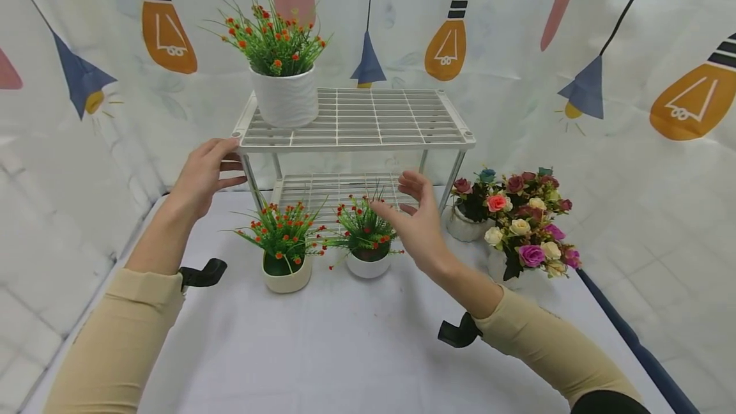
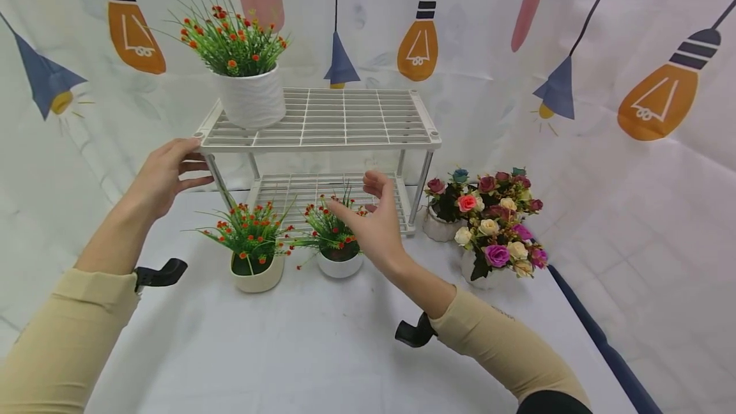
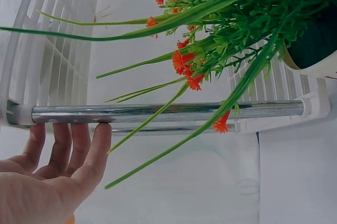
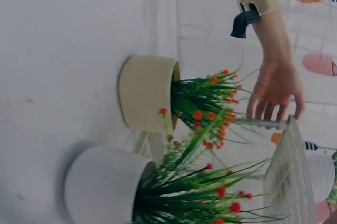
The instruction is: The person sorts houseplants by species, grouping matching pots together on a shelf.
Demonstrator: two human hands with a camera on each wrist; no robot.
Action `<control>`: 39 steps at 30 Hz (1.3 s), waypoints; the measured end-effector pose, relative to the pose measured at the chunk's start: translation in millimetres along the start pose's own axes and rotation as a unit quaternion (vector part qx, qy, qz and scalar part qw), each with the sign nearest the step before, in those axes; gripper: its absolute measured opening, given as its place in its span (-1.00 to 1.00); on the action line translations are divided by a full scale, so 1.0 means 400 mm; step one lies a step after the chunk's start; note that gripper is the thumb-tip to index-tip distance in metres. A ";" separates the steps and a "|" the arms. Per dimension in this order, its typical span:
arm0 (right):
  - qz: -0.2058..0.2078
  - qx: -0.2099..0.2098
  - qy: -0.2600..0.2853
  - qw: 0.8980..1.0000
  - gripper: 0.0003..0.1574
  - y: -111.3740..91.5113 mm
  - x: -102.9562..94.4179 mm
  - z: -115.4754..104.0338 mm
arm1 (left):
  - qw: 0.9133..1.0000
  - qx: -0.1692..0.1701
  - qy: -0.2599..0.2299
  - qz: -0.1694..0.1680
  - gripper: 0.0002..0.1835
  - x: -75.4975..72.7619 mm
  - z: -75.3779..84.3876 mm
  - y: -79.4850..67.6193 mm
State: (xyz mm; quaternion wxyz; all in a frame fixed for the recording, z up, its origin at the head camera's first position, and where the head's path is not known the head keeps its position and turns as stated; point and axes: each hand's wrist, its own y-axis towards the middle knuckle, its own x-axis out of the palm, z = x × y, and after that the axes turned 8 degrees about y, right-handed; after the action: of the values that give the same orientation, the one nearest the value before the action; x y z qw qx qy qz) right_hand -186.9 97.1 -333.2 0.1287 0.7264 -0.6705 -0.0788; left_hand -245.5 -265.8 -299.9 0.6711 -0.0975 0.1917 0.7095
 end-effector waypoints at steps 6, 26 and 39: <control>0.029 0.008 0.000 1.000 -0.07 -0.039 -0.030 0.053 | 1.000 0.003 -0.004 -0.003 -0.52 -0.003 -0.004 -0.001; 0.070 0.168 0.016 0.983 0.07 -0.107 -0.080 0.228 | 1.000 0.000 0.007 0.003 -0.43 0.004 0.004 0.000; 0.041 0.209 0.018 0.977 0.21 -0.100 -0.028 0.310 | 1.000 0.001 0.014 0.007 -0.35 0.006 0.004 0.001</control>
State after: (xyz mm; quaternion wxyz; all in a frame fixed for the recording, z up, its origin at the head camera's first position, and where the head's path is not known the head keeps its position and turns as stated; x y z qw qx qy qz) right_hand -185.4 100.7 -463.9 -0.0110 0.7108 -0.6987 0.0812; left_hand -245.9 -263.0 -299.5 0.6631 -0.1058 0.2024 0.7129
